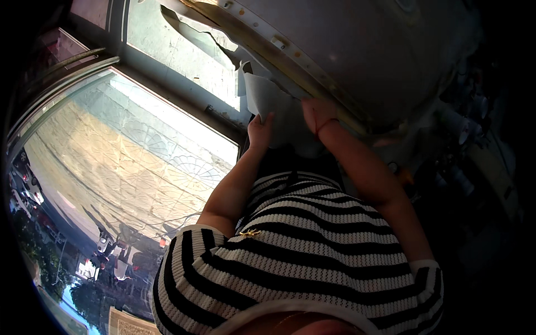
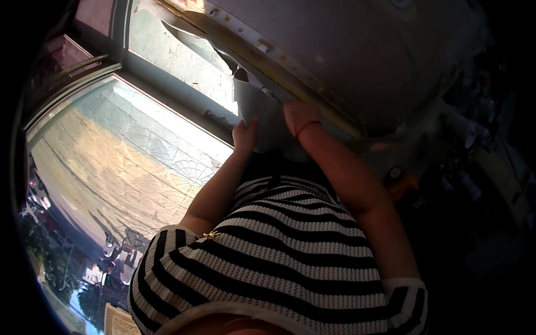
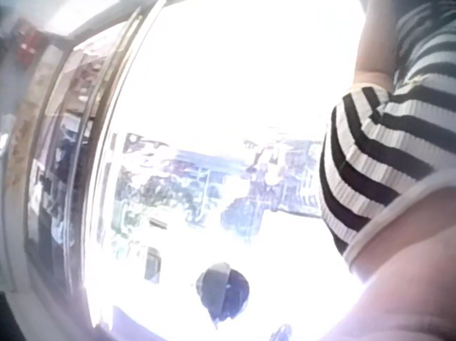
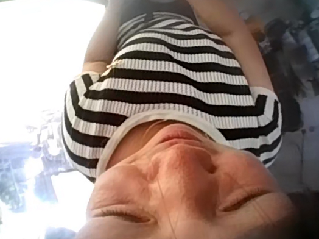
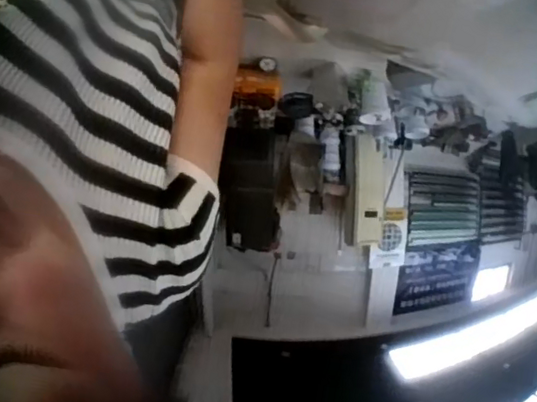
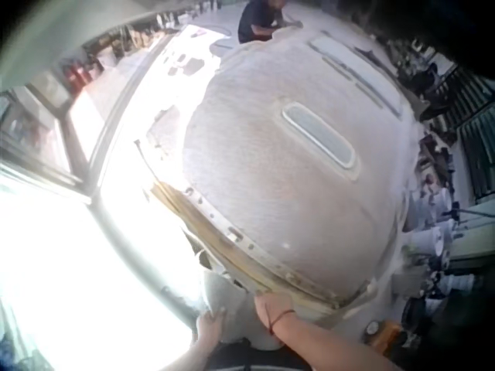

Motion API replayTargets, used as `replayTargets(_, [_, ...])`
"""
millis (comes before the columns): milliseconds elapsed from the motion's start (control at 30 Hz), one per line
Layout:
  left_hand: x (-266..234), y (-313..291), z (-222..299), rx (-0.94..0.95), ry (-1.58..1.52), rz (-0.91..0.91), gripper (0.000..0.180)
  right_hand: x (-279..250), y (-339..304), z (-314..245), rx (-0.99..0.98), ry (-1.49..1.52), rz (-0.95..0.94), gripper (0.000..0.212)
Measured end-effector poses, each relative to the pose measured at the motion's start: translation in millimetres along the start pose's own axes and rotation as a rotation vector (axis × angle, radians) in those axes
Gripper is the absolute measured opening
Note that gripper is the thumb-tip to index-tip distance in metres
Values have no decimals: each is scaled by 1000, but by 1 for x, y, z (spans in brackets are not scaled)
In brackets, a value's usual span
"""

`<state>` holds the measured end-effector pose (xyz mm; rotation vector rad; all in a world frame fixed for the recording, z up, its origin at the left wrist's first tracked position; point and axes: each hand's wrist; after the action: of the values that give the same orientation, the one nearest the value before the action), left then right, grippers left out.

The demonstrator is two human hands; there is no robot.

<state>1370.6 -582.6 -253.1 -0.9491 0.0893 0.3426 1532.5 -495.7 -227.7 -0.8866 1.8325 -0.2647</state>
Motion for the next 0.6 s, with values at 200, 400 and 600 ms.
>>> replayTargets(200, [-3,-10,7,-2,91,55,33,-19,-23,12,-157,-152,43,26])
replayTargets(400, [1,-27,2,71,118,116,29,-17,-30,11,-68,-182,-99,25])
replayTargets(600, [10,-35,-2,78,115,251,31,-13,-45,40,-168,-111,-43,27])
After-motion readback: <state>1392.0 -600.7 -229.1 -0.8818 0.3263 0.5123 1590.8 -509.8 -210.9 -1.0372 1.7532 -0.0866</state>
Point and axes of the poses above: each hand's wrist, its own y-axis towards the middle knuckle, its own x-axis out of the palm, z = x × y, and after that the axes turned 12 degrees about -x, right-handed
